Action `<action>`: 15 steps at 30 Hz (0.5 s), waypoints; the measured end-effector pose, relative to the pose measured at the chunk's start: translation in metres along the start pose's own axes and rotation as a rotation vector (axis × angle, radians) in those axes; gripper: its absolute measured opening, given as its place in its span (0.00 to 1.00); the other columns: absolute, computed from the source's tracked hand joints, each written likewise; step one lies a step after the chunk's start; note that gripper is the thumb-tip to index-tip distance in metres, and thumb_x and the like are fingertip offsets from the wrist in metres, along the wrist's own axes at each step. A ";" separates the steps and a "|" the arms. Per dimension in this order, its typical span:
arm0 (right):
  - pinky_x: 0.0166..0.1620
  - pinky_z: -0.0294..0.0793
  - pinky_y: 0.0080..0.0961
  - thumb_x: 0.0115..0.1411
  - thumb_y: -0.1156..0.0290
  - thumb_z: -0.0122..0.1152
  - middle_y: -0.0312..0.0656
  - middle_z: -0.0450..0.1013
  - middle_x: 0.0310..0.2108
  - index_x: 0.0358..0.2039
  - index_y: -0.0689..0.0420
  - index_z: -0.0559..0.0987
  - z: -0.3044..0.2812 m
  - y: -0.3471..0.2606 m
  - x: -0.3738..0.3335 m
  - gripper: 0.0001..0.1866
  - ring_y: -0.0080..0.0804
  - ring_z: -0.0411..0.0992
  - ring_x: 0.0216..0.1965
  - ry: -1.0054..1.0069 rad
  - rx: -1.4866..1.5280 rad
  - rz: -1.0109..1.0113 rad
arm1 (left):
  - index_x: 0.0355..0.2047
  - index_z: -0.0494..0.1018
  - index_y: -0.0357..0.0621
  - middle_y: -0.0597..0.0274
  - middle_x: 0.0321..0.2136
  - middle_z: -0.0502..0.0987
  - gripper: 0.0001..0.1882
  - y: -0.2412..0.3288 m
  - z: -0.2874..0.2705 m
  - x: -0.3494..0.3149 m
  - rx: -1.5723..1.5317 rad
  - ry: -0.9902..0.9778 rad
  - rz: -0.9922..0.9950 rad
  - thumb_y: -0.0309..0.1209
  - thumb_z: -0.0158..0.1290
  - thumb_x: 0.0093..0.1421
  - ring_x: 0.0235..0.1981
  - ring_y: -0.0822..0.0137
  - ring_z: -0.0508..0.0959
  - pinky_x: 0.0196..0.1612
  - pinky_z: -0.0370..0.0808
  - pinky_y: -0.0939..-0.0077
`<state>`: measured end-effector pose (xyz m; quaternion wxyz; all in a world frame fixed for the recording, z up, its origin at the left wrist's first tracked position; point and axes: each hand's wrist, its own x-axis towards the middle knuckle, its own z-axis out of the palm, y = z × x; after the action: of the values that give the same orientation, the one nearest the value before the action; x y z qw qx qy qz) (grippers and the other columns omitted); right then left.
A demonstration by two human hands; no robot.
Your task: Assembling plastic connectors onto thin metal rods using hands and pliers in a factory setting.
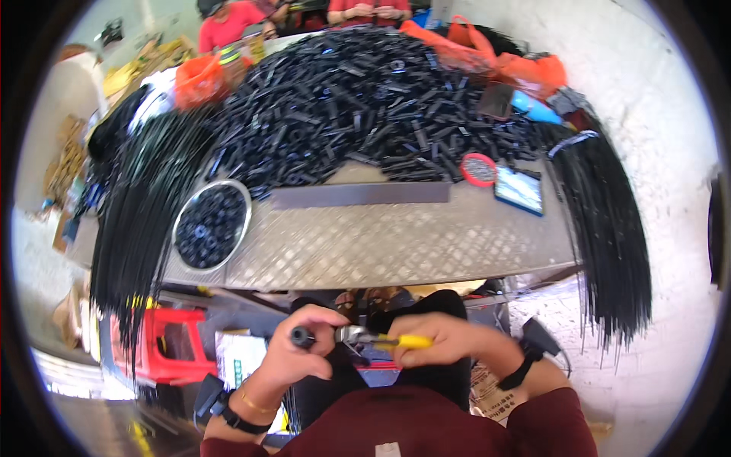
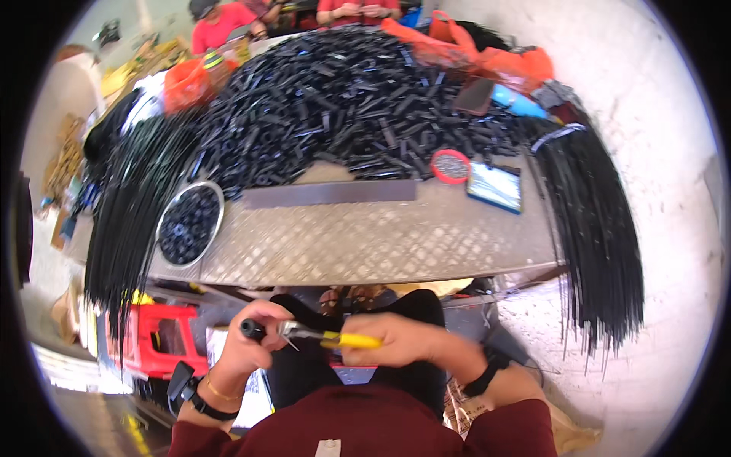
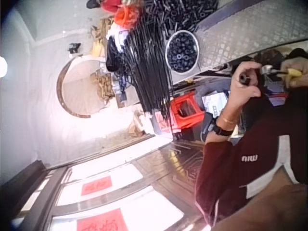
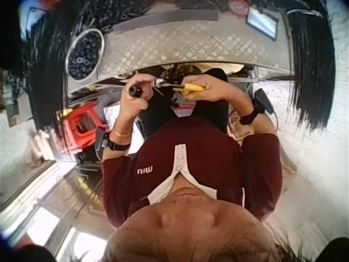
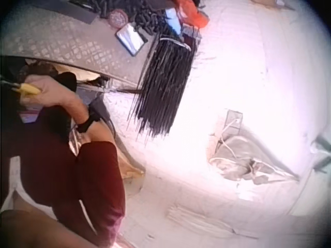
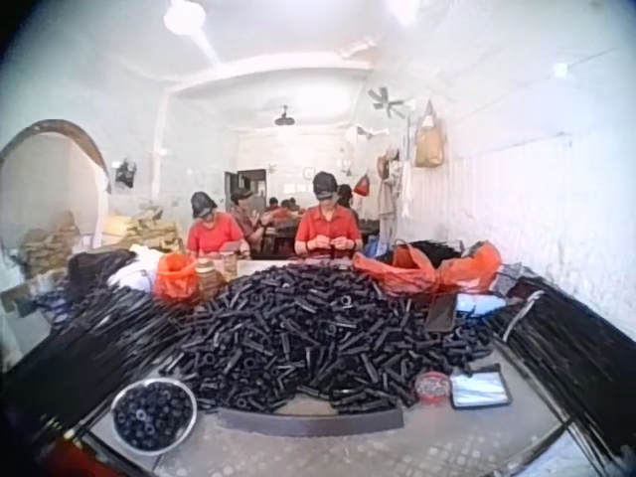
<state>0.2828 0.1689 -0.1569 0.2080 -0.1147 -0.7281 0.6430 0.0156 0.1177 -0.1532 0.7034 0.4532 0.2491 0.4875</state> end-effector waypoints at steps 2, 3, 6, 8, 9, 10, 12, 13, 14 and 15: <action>0.50 0.68 0.29 0.59 0.65 0.59 0.39 0.74 0.39 0.42 0.51 0.80 -0.045 -0.018 -0.018 0.12 0.34 0.71 0.43 0.194 -0.435 -0.021 | 0.49 0.65 0.36 0.70 0.17 0.62 0.33 -0.008 -0.002 0.007 0.061 0.108 0.070 0.39 0.66 0.47 0.19 0.77 0.61 0.24 0.60 0.83; 0.48 0.69 0.29 0.59 0.64 0.60 0.40 0.74 0.40 0.43 0.50 0.80 -0.071 -0.029 -0.029 0.12 0.33 0.72 0.43 0.287 -0.532 0.127 | 0.46 0.64 0.37 0.67 0.19 0.64 0.29 -0.010 -0.003 0.010 0.065 0.064 0.123 0.45 0.60 0.52 0.20 0.74 0.64 0.26 0.63 0.81; 0.40 0.71 0.32 0.56 0.63 0.62 0.46 0.73 0.34 0.40 0.52 0.80 -0.140 -0.037 -0.030 0.12 0.42 0.73 0.38 0.708 -0.928 0.358 | 0.41 0.64 0.39 0.63 0.22 0.67 0.24 -0.018 -0.002 0.016 -0.033 0.128 0.135 0.45 0.56 0.56 0.22 0.72 0.65 0.28 0.64 0.78; 0.38 0.70 0.38 0.55 0.62 0.61 0.48 0.70 0.32 0.40 0.55 0.78 -0.180 -0.035 -0.024 0.15 0.48 0.71 0.34 0.817 -1.320 0.362 | 0.37 0.63 0.39 0.58 0.25 0.68 0.22 -0.020 -0.001 0.019 0.013 0.119 0.150 0.46 0.53 0.59 0.25 0.70 0.66 0.32 0.65 0.75; 0.38 0.70 0.40 0.54 0.62 0.62 0.48 0.69 0.31 0.40 0.55 0.78 -0.198 -0.030 -0.019 0.15 0.48 0.70 0.34 0.816 -1.399 0.417 | 0.36 0.63 0.39 0.57 0.26 0.69 0.22 -0.020 -0.001 0.020 0.018 0.111 0.177 0.46 0.53 0.59 0.25 0.70 0.66 0.32 0.66 0.75; 0.38 0.69 0.41 0.53 0.61 0.62 0.47 0.69 0.31 0.40 0.54 0.79 -0.213 -0.023 -0.014 0.16 0.49 0.70 0.34 0.819 -1.479 0.483 | 0.36 0.63 0.39 0.57 0.26 0.69 0.21 -0.021 0.000 0.021 0.027 0.115 0.191 0.46 0.52 0.60 0.26 0.70 0.66 0.33 0.66 0.75; 0.38 0.69 0.42 0.51 0.62 0.63 0.47 0.69 0.31 0.39 0.54 0.79 -0.234 -0.009 -0.010 0.16 0.48 0.70 0.35 0.746 -1.565 0.466 | 0.36 0.65 0.39 0.55 0.28 0.71 0.20 -0.021 -0.002 0.022 0.027 0.092 0.198 0.46 0.51 0.60 0.27 0.70 0.67 0.35 0.66 0.75; 0.37 0.69 0.42 0.50 0.62 0.63 0.46 0.69 0.32 0.39 0.53 0.79 -0.243 -0.002 -0.009 0.15 0.48 0.69 0.35 0.718 -1.598 0.516 | 0.36 0.65 0.39 0.55 0.28 0.71 0.20 -0.021 -0.004 0.023 0.030 0.082 0.190 0.46 0.51 0.61 0.27 0.70 0.67 0.35 0.66 0.75; 0.37 0.68 0.42 0.50 0.62 0.63 0.46 0.69 0.32 0.38 0.53 0.80 -0.250 0.004 -0.008 0.15 0.48 0.69 0.36 0.707 -1.610 0.494 | 0.36 0.65 0.39 0.54 0.29 0.71 0.20 -0.020 -0.006 0.022 0.032 0.077 0.190 0.46 0.51 0.61 0.27 0.70 0.67 0.35 0.66 0.75; 0.37 0.68 0.42 0.50 0.63 0.63 0.45 0.69 0.32 0.38 0.52 0.80 -0.254 0.010 -0.007 0.15 0.47 0.69 0.36 0.703 -1.615 0.501 | 0.36 0.66 0.39 0.54 0.30 0.72 0.19 -0.021 -0.008 0.023 0.025 0.069 0.185 0.45 0.51 0.61 0.28 0.71 0.68 0.35 0.67 0.75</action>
<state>0.4025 0.3926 -0.1454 0.1284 -0.5690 -0.8051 -0.1072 0.0281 0.1390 -0.1731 0.6407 0.4660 0.2363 0.5625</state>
